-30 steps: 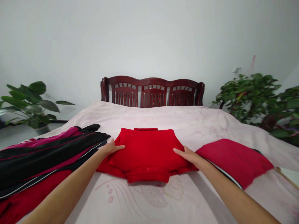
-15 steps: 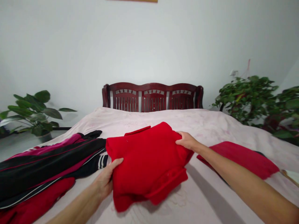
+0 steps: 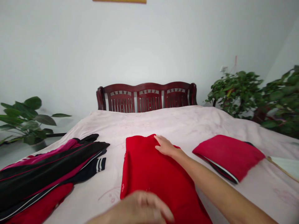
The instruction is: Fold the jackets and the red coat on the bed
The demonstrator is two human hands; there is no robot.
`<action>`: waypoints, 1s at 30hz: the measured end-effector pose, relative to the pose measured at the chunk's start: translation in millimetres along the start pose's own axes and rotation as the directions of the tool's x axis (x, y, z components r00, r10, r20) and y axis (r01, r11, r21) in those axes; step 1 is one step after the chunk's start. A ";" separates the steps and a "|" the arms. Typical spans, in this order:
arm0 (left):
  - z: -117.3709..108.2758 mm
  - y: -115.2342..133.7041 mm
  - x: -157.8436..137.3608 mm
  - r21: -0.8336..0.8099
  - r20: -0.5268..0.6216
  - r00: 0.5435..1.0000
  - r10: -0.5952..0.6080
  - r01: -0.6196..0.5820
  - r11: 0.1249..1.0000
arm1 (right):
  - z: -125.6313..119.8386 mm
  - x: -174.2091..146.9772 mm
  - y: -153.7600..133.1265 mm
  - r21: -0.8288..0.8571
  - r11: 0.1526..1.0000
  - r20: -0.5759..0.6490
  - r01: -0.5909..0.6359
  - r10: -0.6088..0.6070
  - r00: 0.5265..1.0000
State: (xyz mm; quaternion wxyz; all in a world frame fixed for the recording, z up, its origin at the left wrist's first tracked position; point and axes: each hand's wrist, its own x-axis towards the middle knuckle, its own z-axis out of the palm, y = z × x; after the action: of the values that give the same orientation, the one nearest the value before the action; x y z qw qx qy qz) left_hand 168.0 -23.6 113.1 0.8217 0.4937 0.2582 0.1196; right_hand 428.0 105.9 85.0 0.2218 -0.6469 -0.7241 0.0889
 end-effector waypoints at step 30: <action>-70.1 -31.3 -5.0 -0.362 -0.463 0.854 -0.236 0.060 0.930 | -104.3 -28.0 72.8 0.210 0.937 0.006 -0.277 0.283 0.959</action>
State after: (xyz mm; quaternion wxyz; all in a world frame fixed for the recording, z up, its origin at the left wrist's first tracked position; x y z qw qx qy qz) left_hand 124.0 11.5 60.7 0.8054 0.2773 0.4752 0.2206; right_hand 540.7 72.7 141.4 0.2825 -0.7175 -0.6085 0.1874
